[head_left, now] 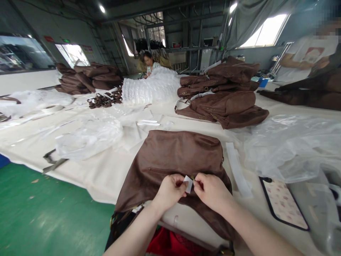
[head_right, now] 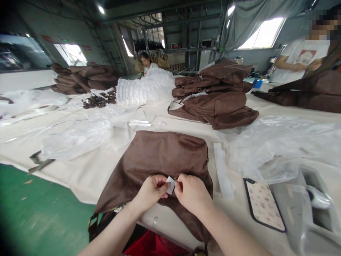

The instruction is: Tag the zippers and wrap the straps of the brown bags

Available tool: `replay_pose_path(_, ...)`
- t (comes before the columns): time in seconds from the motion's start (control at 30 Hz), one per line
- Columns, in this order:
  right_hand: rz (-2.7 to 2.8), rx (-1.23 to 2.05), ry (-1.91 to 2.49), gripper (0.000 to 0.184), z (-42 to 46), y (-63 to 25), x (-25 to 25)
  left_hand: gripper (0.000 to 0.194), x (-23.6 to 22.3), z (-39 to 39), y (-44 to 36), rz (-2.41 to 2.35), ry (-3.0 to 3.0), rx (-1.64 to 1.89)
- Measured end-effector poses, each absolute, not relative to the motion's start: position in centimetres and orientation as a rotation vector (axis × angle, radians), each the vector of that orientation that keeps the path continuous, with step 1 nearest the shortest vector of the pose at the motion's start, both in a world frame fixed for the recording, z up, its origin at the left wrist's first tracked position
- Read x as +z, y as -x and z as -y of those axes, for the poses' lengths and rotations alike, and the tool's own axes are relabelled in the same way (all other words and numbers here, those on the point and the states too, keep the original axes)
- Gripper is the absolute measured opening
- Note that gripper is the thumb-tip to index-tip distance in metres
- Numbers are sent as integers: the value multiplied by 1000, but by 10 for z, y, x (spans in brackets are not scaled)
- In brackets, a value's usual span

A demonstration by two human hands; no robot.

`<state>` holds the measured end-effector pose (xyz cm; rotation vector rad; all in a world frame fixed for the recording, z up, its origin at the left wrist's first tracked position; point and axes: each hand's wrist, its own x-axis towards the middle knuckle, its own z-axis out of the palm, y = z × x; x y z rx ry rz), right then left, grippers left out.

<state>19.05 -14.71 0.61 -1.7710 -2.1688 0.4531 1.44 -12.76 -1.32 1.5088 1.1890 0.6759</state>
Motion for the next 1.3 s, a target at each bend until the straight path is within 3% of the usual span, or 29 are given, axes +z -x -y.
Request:
replay_pose_path(0.6,2133,620,1635,9,152,-190,6,24,-7,135,-27,-1257,-1707,750)
replay_pose_path(0.73,2049,821,1626,13,152,-193,10,23,-10,135,-25,-1273,-1747,780)
replay_pose_path(1.0,1693,1532,1612,27,155,-187,3,27,-18,130,-21,-1146,-1483,810)
replay_pose_path(1.3,1585,1317,1611,19,147,-176,-9,21,-15,136,-24,-1218,-1613,868)
